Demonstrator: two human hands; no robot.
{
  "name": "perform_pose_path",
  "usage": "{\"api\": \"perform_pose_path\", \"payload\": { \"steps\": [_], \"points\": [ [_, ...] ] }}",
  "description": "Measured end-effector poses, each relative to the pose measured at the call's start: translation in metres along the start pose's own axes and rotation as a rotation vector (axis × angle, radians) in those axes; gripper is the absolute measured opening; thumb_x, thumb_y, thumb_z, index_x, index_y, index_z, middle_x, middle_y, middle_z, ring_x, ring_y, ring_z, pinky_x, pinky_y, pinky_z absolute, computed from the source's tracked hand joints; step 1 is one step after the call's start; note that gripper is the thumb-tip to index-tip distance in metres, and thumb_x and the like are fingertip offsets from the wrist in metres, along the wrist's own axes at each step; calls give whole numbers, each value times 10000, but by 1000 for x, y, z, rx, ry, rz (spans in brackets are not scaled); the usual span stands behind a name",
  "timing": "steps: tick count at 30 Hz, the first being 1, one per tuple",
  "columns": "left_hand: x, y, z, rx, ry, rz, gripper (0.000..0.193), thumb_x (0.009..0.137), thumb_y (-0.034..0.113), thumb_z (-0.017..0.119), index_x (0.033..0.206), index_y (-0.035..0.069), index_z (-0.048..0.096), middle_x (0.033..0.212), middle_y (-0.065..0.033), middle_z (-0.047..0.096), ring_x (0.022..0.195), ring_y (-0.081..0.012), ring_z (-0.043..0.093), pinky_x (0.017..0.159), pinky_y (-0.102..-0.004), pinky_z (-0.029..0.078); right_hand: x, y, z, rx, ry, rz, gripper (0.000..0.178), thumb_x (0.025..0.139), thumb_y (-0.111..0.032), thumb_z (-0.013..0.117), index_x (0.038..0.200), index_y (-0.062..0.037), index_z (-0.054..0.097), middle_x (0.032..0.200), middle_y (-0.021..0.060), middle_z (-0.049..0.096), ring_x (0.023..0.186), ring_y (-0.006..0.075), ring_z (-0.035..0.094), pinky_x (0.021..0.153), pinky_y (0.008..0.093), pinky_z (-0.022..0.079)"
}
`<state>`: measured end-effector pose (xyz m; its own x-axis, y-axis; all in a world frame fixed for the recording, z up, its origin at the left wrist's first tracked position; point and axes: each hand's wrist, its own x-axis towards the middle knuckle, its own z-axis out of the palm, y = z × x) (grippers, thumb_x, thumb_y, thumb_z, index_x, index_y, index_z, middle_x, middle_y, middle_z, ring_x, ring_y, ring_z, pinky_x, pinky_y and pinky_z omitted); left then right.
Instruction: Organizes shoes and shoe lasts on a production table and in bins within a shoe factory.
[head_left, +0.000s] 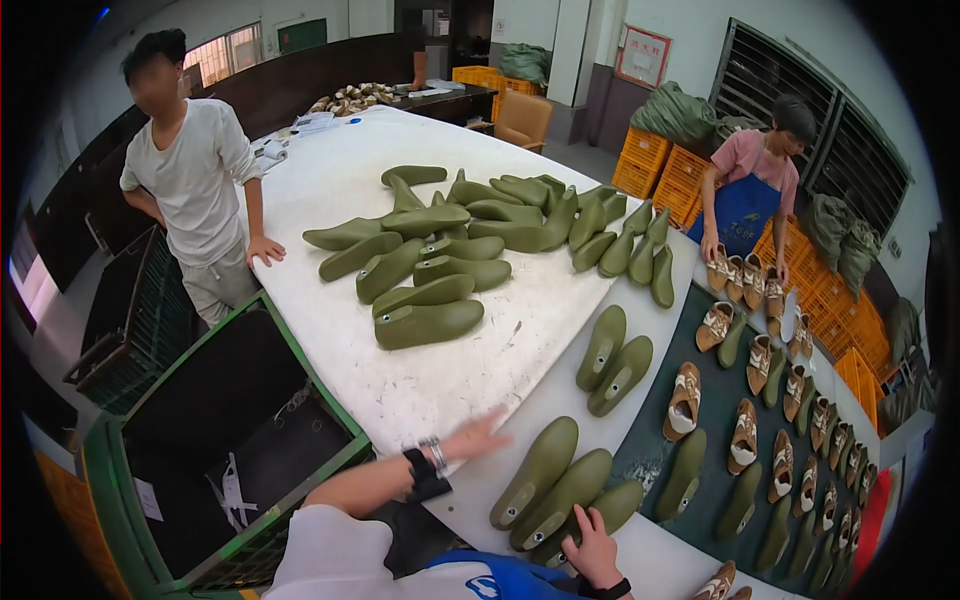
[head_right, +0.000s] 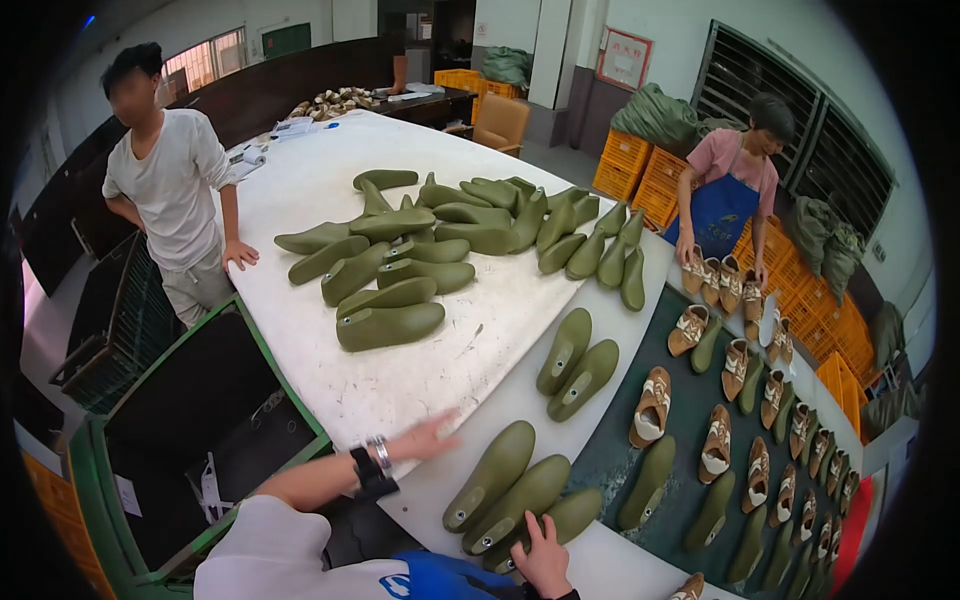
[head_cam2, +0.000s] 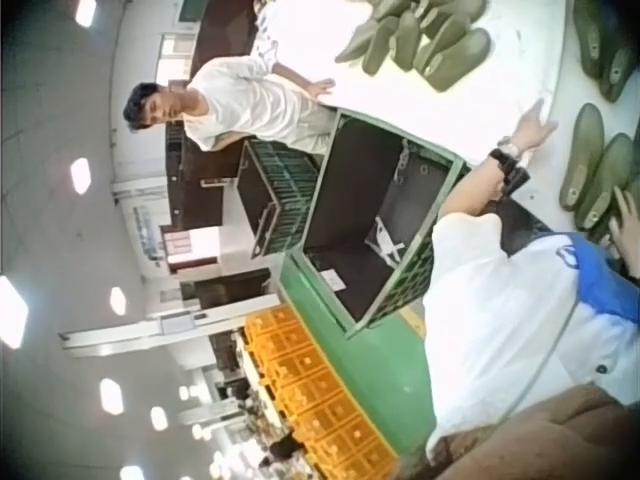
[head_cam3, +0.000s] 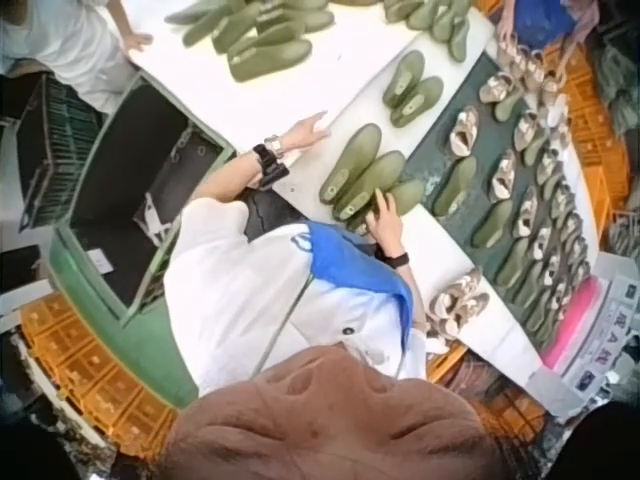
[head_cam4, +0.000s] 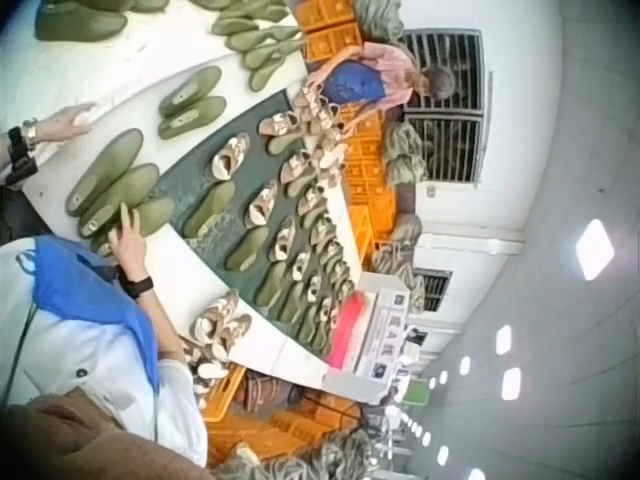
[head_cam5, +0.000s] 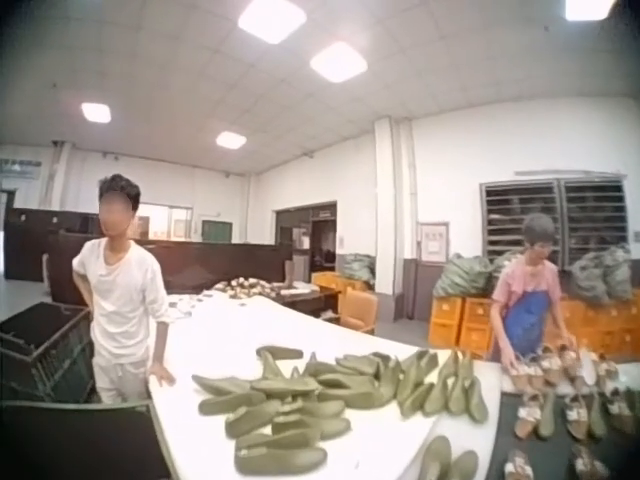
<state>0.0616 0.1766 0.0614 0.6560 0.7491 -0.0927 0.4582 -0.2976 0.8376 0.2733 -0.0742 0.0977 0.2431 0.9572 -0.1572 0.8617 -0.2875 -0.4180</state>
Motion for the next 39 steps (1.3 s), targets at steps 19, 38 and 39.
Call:
{"api": "perform_pose_path", "payload": {
  "steps": [19, 38, 39],
  "points": [
    [95, -75, -64, -93, 321, -234, 716, 650, 253, 625, 1266, -23, 384, 1061, -253, 569, 994, -335, 563, 860, -353, 447, 20, -3, 11, -51, 166, 33, 420, 700, -277, 573, 1095, -134, 569, 1202, 124, 500, 673, 300, 624, 571, 390, 513],
    [220, -128, -168, 681, 887, -125, 593, 659, 264, 669, 1160, 40, 443, 1154, -145, 499, 1107, -301, 439, 917, -420, 367, 25, -17, 6, 40, 74, 126, 360, 737, -215, 578, 1083, -119, 540, 1253, 141, 462, 735, 318, 596, 618, 377, 496],
    [198, -133, -187, 639, 728, -340, 625, 653, 277, 677, 1174, 38, 425, 1167, -146, 489, 1116, -300, 434, 916, -426, 368, 28, -16, 6, 37, 83, 120, 346, 741, -220, 578, 1070, -119, 545, 1251, 138, 464, 736, 318, 595, 618, 378, 495]
  ]
}}
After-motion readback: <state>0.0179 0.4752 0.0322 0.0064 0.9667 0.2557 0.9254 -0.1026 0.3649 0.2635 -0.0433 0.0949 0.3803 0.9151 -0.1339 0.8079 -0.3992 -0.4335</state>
